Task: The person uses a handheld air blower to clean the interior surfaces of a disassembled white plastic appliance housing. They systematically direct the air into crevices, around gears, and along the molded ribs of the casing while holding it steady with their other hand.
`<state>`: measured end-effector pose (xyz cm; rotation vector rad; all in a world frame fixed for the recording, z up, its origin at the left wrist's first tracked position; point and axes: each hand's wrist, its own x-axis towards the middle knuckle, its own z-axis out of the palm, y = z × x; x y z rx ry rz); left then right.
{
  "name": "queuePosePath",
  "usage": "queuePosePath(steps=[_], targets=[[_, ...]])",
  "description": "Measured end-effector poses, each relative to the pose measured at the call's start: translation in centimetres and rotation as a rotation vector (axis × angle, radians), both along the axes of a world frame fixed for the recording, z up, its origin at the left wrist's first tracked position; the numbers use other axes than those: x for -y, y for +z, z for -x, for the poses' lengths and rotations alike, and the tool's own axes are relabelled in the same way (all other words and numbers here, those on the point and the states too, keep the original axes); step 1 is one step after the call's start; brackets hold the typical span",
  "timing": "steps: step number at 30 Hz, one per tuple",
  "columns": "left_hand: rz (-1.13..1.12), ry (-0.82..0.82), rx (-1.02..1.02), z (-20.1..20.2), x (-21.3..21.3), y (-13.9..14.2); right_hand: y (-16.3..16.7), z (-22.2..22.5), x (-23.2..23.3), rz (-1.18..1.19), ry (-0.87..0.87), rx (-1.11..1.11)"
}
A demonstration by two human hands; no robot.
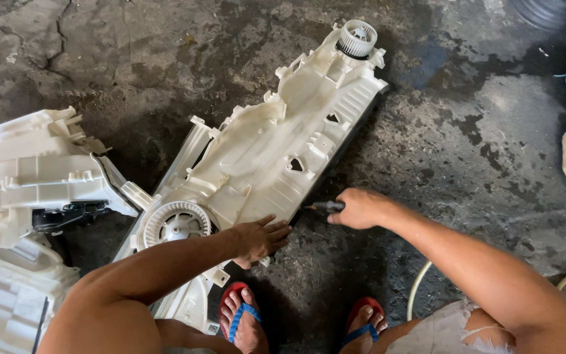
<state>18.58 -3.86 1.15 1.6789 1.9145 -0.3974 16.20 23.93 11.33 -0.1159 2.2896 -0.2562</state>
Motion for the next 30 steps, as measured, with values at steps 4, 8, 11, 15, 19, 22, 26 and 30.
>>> queuePosePath(steps=[4, 8, 11, 15, 19, 22, 26, 30], targets=[[0.050, -0.009, 0.008, 0.1, -0.3, 0.3, -0.9, 1.1, -1.1, -0.042, -0.085, -0.031], [-0.019, -0.026, 0.008, 0.4, -0.5, 0.4, -1.5, 2.2, -2.4, -0.054, -0.137, -0.092], [0.014, -0.035, 0.008, 0.5, -0.7, 0.7, -2.0, 3.2, -3.1, -0.072, -0.197, -0.098], [0.072, -0.033, 0.016, 0.5, -1.1, 1.6, -2.5, 4.7, -3.9, -0.082, -0.296, -0.053], [0.094, -0.016, 0.040, 0.6, -1.1, 2.5, -3.2, 6.1, -4.9, -0.087, -0.346, -0.092], [0.077, 0.007, 0.052, 0.6, -1.0, 2.5, -4.1, 6.9, -5.8, -0.084, -0.394, -0.105], [0.070, 0.015, 0.060, 0.5, -0.9, 1.9, -5.3, 8.3, -7.1, -0.120, -0.449, -0.132], [0.043, 0.047, 0.114, 0.6, -0.9, 1.6, -6.2, 9.4, -8.2, -0.116, -0.444, -0.234]])
